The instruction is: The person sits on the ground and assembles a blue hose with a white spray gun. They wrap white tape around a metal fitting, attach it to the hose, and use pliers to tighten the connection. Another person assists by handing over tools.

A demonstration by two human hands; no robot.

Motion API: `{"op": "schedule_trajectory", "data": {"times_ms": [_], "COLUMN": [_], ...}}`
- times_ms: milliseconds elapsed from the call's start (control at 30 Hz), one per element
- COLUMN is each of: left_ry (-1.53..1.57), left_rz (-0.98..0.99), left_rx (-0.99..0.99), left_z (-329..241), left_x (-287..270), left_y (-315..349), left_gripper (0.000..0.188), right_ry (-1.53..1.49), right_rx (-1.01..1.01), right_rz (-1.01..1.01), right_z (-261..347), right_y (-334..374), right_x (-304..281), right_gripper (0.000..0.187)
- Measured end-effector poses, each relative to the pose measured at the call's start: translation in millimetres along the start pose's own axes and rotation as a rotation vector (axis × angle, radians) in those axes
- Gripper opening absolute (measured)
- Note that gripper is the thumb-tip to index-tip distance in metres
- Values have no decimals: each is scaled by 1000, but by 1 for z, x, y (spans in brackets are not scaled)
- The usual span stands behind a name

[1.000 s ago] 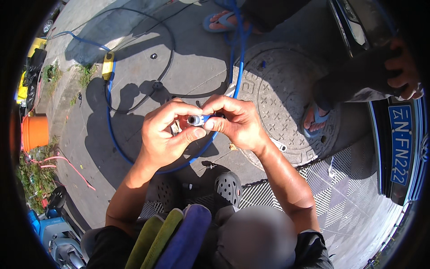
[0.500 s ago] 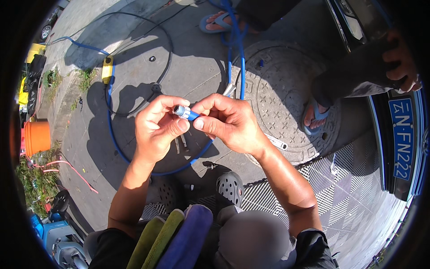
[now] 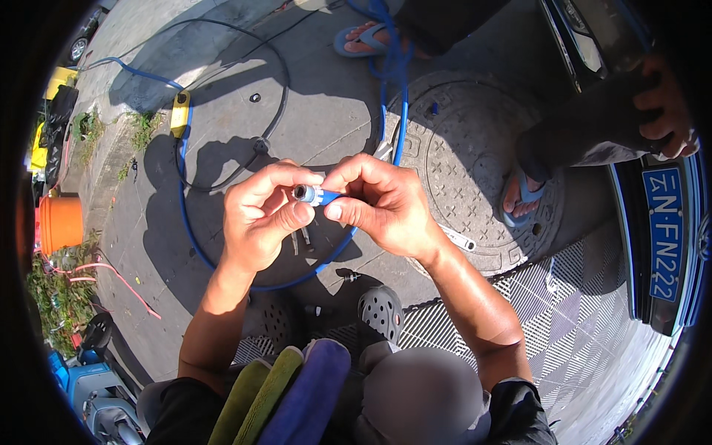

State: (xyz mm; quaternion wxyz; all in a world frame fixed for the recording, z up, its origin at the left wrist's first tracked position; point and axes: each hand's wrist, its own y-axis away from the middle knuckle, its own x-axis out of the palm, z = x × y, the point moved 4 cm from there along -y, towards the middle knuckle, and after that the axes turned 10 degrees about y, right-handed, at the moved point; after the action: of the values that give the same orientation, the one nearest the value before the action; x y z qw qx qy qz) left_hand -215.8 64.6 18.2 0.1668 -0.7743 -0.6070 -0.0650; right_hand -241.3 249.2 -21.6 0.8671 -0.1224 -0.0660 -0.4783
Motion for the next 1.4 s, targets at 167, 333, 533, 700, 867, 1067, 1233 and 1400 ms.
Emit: {"op": "schedule_trajectory", "data": {"times_ms": [167,333,533,700,867,1067,1233,1400], "left_ry": [-145,-91,117,43,-482,-485,-259,-211], "left_rz": [136,243,163,150,75,2,-52,-29], "left_rx": [78,67,58,40,203,177,107,41], "left_z": [-2,-4,4,0,-10,-9,-8,-9], "left_x": [-1,-6,-8,-12,-6,-5,-5,-3], "left_y": [1,3,6,6,6,10,11,11], "left_gripper": [37,47,46,43,32,23,19,18], "right_ry": [311,561,723,856,1038,1061,1027,1028], "right_rx": [-288,-429,-563,-701,-730,-696,-694,-707], "right_rz": [51,67,28,1,-6,3,-18,0], "right_z": [11,35,51,56,58,58,54,54], "right_y": [-12,-13,-14,-13,-11,-8,-9,-8], "right_x": [-6,-2,8,7,11,12,15,12], "right_gripper": [23,19,19,33,34,34,35,36]}}
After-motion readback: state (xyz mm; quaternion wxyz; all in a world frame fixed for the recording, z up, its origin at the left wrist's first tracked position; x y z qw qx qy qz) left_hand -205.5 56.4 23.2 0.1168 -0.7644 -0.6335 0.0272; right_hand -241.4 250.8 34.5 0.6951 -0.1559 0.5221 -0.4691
